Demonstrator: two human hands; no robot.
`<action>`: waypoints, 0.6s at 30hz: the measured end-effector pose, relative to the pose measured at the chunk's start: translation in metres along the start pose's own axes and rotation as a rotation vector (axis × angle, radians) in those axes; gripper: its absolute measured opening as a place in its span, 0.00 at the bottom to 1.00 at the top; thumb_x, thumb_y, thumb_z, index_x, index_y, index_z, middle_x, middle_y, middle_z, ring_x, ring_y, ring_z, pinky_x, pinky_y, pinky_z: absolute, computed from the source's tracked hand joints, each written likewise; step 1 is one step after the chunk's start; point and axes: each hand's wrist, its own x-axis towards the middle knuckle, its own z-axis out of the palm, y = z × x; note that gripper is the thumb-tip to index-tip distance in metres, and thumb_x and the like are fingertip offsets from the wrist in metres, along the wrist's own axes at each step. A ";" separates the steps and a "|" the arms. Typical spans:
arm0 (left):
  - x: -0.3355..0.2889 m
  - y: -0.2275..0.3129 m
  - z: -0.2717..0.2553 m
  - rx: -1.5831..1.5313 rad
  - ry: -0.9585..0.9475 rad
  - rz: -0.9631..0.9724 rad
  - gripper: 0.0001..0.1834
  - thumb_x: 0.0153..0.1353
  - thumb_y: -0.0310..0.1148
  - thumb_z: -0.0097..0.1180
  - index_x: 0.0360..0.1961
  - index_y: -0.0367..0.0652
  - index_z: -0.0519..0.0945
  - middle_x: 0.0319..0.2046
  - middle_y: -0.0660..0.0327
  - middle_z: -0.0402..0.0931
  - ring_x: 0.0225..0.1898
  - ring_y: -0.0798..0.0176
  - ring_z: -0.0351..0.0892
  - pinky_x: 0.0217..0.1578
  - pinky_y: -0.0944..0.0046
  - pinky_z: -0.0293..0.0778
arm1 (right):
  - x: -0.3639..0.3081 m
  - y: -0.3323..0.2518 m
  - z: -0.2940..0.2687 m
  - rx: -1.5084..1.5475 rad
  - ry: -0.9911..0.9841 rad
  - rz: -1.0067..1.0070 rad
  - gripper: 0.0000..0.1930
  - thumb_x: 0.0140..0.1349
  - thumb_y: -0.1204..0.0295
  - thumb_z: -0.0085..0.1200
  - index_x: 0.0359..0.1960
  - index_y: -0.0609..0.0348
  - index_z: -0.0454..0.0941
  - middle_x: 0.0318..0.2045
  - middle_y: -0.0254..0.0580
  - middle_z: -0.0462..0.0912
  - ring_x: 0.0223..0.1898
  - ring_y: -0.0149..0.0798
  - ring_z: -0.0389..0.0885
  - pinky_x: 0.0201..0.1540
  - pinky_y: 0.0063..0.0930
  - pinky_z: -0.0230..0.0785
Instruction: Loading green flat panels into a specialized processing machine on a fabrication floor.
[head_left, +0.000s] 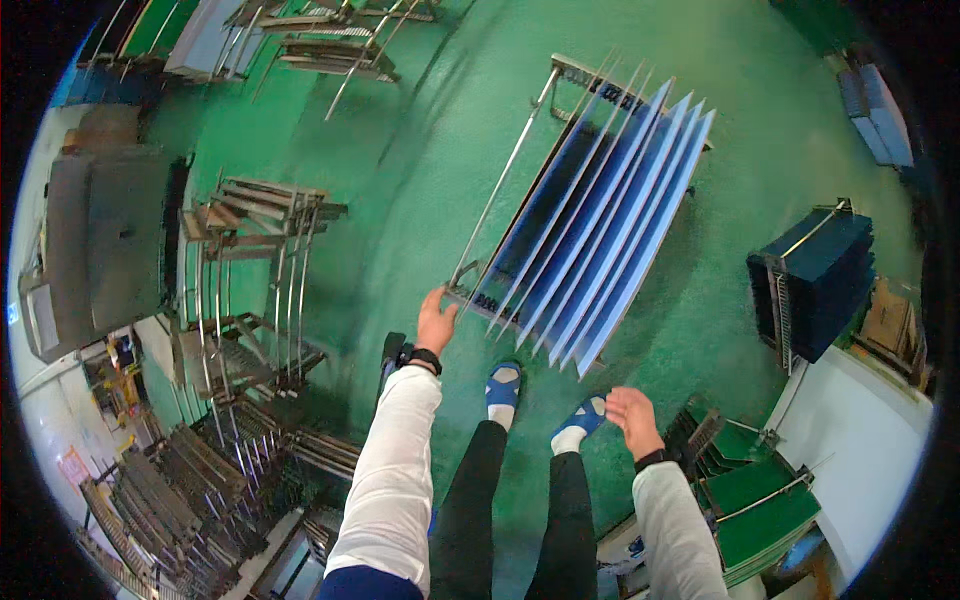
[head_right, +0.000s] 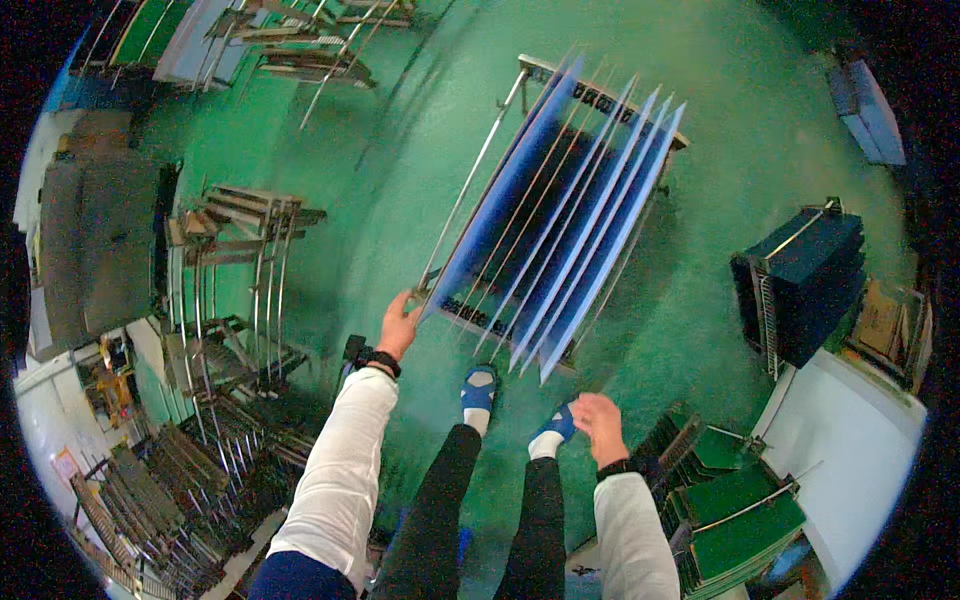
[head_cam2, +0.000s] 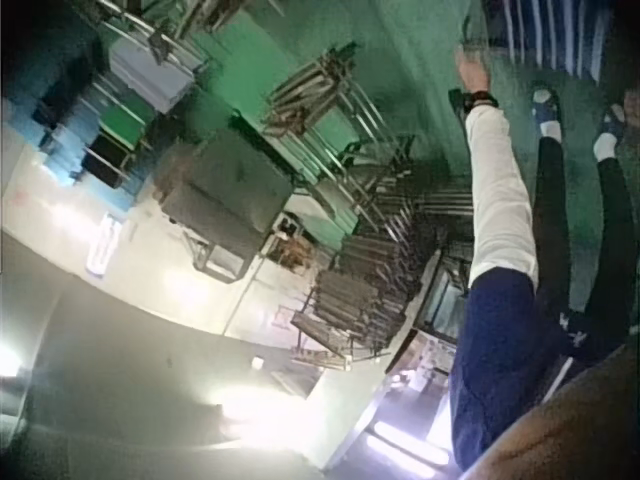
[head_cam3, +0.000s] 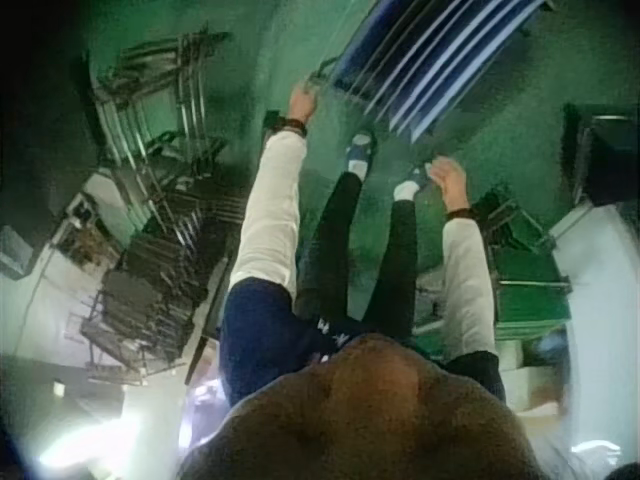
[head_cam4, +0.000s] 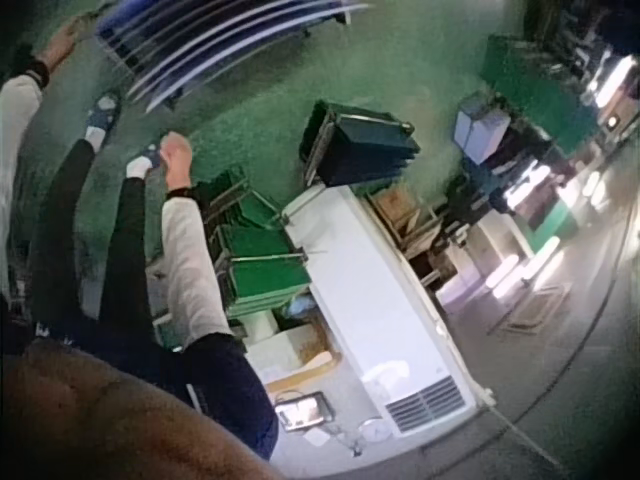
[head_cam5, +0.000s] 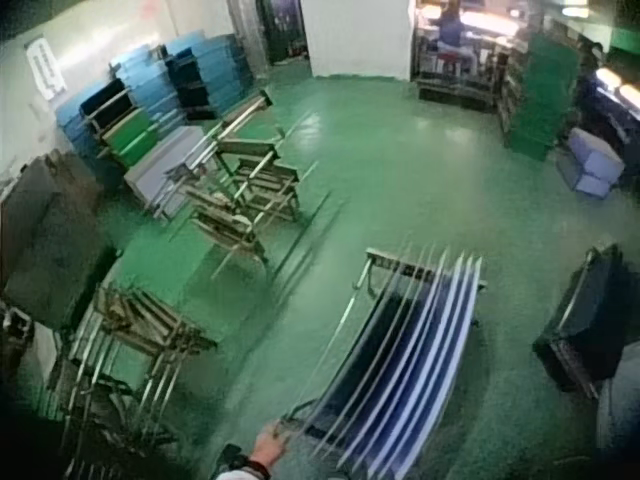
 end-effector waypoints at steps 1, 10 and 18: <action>0.003 -0.013 -0.007 -0.024 -0.013 0.008 0.28 0.59 0.34 0.59 0.61 0.40 0.71 0.62 0.46 0.67 0.64 0.45 0.65 0.63 0.54 0.62 | 0.011 -0.013 0.012 0.011 -0.002 -0.007 0.14 0.63 0.69 0.50 0.48 0.60 0.75 0.43 0.45 0.82 0.40 0.41 0.82 0.43 0.36 0.75; -0.003 0.014 0.003 0.207 -0.005 0.139 0.30 0.57 0.32 0.60 0.63 0.44 0.69 0.65 0.44 0.61 0.65 0.43 0.62 0.63 0.53 0.63 | 0.083 -0.027 0.044 -0.116 0.129 0.010 0.22 0.65 0.62 0.51 0.59 0.52 0.70 0.52 0.38 0.75 0.53 0.40 0.72 0.50 0.41 0.67; -0.020 0.047 -0.010 0.408 -0.019 0.021 0.22 0.55 0.29 0.56 0.52 0.56 0.76 0.51 0.56 0.72 0.47 0.44 0.77 0.45 0.49 0.75 | 0.104 -0.010 0.045 -0.082 0.080 -0.018 0.25 0.66 0.63 0.51 0.65 0.44 0.65 0.45 0.31 0.81 0.42 0.33 0.78 0.45 0.41 0.70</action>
